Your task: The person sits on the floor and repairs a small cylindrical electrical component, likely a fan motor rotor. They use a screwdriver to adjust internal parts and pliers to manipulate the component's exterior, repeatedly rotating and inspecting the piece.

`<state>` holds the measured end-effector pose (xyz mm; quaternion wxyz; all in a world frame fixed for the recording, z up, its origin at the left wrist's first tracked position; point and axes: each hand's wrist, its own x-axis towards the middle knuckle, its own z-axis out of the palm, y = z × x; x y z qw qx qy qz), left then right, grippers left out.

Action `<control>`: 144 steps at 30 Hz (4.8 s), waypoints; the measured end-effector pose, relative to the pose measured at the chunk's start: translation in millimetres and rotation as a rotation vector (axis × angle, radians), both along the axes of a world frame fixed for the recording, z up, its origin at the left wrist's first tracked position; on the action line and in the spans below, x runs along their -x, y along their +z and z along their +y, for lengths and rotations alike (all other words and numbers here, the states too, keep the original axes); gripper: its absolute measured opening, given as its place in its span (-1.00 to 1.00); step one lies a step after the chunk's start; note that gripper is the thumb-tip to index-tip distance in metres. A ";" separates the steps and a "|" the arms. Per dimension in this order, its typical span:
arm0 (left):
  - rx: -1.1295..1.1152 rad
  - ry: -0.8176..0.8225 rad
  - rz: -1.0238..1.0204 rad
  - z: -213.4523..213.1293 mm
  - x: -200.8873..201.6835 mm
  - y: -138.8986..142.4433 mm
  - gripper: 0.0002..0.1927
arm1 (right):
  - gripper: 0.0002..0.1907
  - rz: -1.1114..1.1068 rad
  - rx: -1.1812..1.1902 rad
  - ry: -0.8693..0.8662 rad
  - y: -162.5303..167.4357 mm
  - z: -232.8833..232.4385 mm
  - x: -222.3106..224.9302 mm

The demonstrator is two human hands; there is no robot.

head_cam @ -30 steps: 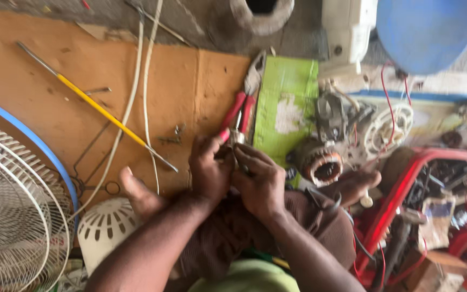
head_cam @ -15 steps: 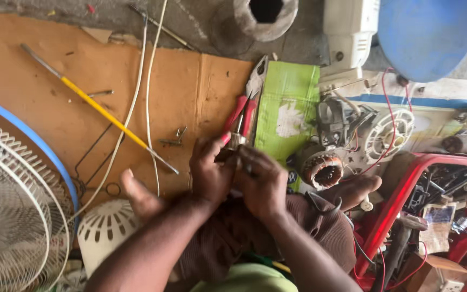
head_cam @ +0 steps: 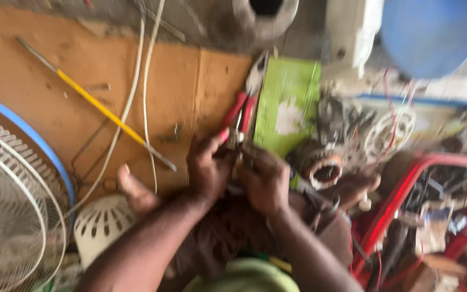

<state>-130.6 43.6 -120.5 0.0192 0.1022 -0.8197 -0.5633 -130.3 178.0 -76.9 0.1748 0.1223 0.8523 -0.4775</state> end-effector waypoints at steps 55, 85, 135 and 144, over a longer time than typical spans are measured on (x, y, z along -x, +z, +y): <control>0.031 -0.232 -0.244 -23.7 14.9 -9.3 -0.45 | -0.53 0.030 0.003 0.054 -0.1 7.4 -0.1; -0.069 -0.224 -0.287 -18.5 28.1 2.2 -0.46 | -0.48 -0.303 0.594 -0.493 7.8 27.9 44.4; 0.043 -0.208 -0.091 -18.1 1.5 4.9 -0.43 | -0.47 -0.593 0.395 -0.389 20.7 14.0 -24.1; 0.185 -0.233 -0.209 -13.7 -1.6 -3.8 -0.34 | -0.50 -0.532 0.476 -0.582 23.9 -11.4 -18.2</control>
